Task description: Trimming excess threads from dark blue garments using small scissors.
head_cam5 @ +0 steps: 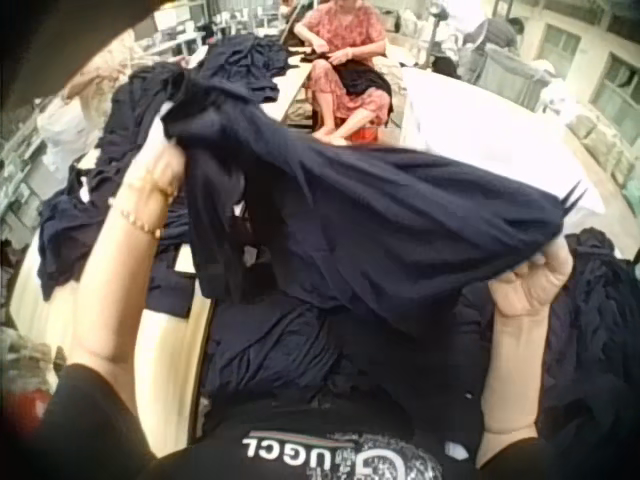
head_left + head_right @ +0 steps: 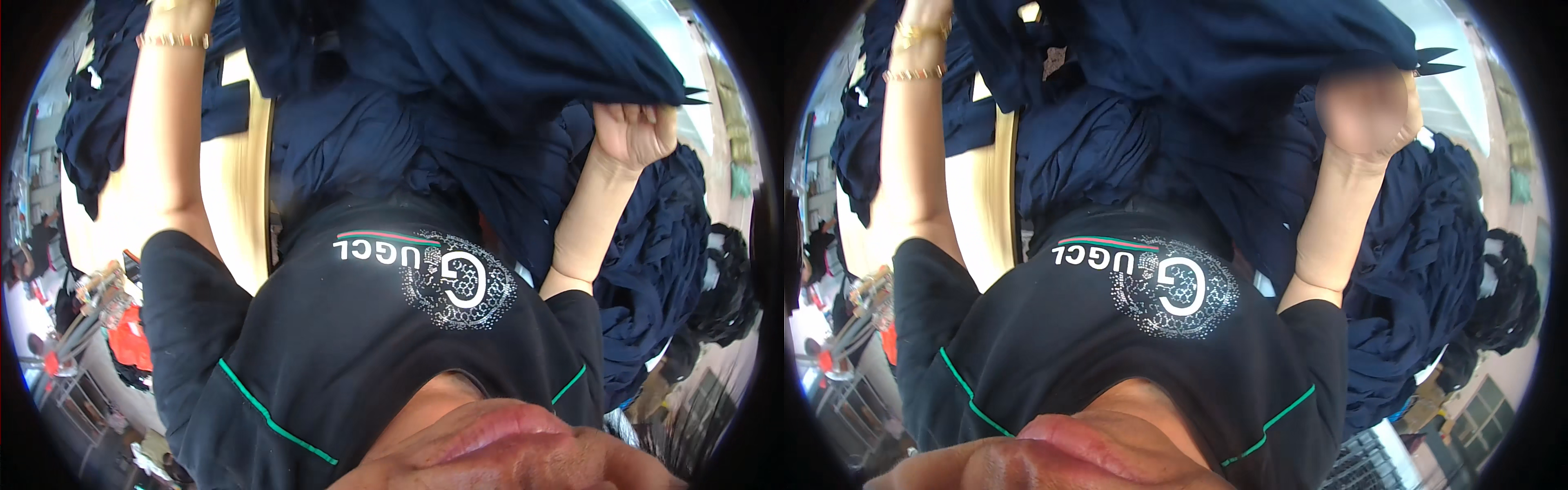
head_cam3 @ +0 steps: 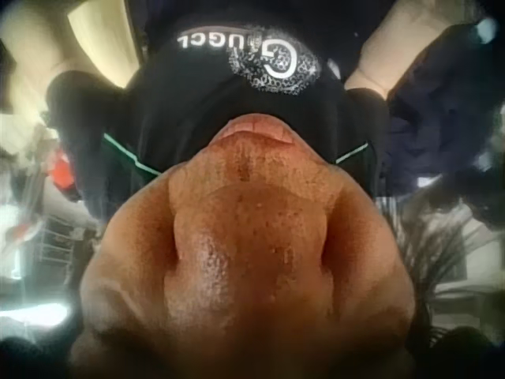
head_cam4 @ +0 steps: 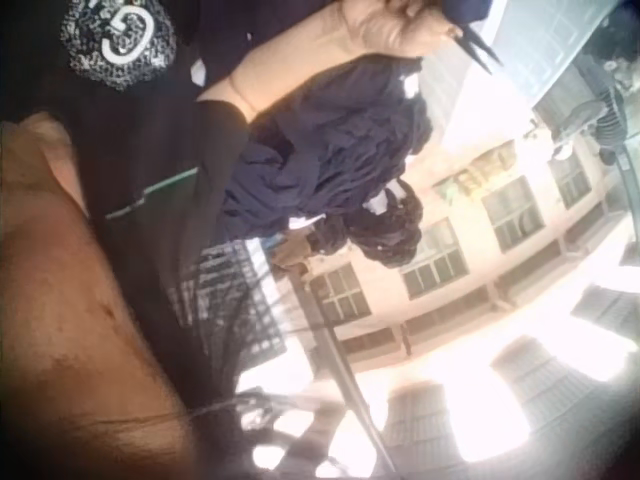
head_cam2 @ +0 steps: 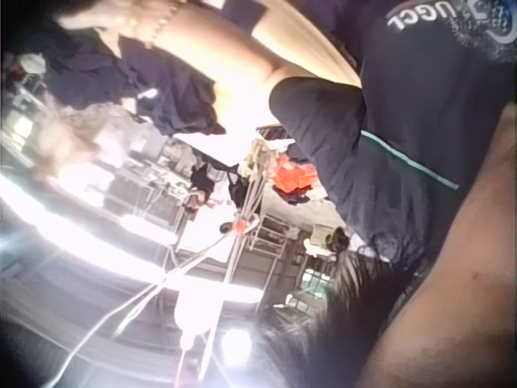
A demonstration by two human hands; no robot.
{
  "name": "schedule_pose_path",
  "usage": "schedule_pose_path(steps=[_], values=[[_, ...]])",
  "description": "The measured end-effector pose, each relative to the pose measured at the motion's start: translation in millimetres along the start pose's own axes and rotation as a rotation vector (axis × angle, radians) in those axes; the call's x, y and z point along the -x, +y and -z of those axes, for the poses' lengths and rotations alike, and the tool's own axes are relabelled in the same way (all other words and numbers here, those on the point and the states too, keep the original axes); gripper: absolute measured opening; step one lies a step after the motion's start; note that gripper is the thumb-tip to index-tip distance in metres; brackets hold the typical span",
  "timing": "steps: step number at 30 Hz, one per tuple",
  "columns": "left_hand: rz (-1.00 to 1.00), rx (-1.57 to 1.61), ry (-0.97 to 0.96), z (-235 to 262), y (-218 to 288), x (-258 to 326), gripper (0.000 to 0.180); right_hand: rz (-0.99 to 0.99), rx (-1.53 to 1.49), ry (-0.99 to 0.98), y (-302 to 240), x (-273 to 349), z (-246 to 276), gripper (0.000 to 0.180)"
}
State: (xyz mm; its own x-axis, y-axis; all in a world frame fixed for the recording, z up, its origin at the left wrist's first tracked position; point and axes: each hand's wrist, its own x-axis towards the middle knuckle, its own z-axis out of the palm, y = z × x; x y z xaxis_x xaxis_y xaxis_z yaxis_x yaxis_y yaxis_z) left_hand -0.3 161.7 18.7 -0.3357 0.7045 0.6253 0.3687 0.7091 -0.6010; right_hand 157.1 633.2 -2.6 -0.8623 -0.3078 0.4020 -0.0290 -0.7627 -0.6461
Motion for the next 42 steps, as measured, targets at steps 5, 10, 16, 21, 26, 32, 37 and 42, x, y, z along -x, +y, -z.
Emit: schedule_pose_path(steps=[5,10,16,21,26,32,37,42], values=[[0.811,1.473,-0.808,-58,38,141,0.030,-0.366,0.038,-0.376,74,-1,-47,0.024],[0.391,1.154,-0.791,-51,129,51,0.036,-0.888,0.876,-0.585,106,4,-84,0.040],[0.444,1.472,-0.760,17,196,-50,0.035,-0.761,0.980,-0.409,92,0,-57,0.025],[0.333,1.137,-1.007,-10,234,-26,0.053,-0.564,0.971,-0.061,93,-1,-17,0.026],[0.273,1.259,-0.920,-30,218,7,0.044,-0.682,1.506,0.056,75,-5,7,0.038],[0.551,1.123,-0.969,7,137,-8,0.028,-0.746,1.820,-0.122,79,-5,-3,0.032],[0.385,0.628,-0.490,26,170,-10,0.037,-0.751,1.580,-0.176,79,-3,-2,0.025],[0.349,1.055,-1.136,37,218,-44,0.032,-0.672,1.357,-0.134,84,-2,4,0.018]])
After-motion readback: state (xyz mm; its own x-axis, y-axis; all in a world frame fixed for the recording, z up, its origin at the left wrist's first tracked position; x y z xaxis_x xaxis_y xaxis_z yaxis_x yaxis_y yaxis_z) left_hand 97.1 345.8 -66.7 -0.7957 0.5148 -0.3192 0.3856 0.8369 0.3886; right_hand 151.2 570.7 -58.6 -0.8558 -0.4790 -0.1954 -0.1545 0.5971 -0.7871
